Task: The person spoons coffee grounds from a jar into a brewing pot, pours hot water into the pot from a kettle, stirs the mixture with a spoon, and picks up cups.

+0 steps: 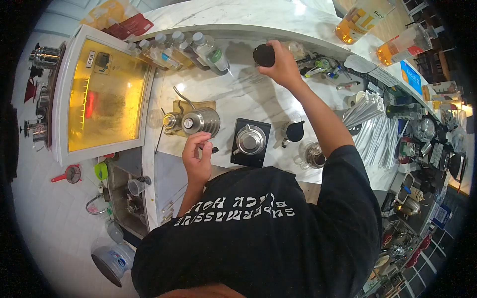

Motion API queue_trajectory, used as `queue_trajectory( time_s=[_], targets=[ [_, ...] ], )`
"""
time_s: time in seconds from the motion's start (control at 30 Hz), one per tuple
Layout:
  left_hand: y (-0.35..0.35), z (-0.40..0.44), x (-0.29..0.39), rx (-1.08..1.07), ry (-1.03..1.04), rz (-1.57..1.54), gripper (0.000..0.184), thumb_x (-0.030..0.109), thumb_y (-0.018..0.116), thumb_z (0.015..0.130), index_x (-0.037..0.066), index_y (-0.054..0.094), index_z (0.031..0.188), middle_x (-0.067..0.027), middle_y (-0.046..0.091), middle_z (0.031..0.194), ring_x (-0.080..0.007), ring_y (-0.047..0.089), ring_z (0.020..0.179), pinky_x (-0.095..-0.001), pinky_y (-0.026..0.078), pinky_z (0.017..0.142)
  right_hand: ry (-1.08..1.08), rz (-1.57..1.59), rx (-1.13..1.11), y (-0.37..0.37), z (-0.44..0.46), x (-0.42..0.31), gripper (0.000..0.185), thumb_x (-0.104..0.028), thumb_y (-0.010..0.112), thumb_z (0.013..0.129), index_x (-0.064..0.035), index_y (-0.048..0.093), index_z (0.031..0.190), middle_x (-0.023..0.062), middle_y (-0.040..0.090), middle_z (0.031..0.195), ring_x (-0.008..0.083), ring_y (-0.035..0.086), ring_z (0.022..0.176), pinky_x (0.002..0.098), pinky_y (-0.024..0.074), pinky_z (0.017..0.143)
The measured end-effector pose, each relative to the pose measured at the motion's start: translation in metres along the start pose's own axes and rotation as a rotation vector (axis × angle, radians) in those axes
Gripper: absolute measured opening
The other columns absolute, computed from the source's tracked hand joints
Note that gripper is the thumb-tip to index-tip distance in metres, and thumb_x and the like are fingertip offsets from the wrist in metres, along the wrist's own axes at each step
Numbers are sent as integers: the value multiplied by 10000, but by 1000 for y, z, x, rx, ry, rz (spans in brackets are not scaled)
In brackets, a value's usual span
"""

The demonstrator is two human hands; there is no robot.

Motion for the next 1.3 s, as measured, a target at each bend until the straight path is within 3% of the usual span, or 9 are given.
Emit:
queue_trajectory(
  time_s=[0.33,0.7,0.8,1.3],
  targets=[
    [-46,2,-3,-10,44,18,150,37,721,899,5,696,1043,-112,704,1100,-164,614,861,-291,489,759,-56,-11,-14,-29,-5,-100,763,-280,910,679,-52,512,1288,193,666,1216,382,657,1128,442,518,968],
    [-114,19,-19,29,58,-24,155,43,724,899,12,703,1050,-107,705,1096,-174,629,892,-295,493,765,-101,57,-89,-19,26,-191,785,-176,925,685,-44,471,1311,209,670,1209,314,688,1121,392,544,996],
    [-133,25,-23,46,55,-26,159,44,723,900,13,703,1055,-107,705,1093,-177,631,893,-297,497,764,-131,89,-72,-13,38,-213,785,-239,908,683,-59,479,1315,245,687,1218,390,701,1086,440,544,952],
    [-209,72,-64,47,37,-35,163,43,724,896,13,704,1055,-106,706,1074,-183,634,871,-300,497,759,-152,13,-50,23,114,-282,788,-223,914,703,-83,466,1336,228,698,1217,370,707,1101,421,550,956]
  ],
)
Point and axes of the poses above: each hand's wrist, its own z-axis towards the middle knuckle, its own y-axis out of the palm, x = y × z, the point moved 10 cm from there along z, towards the middle knuckle
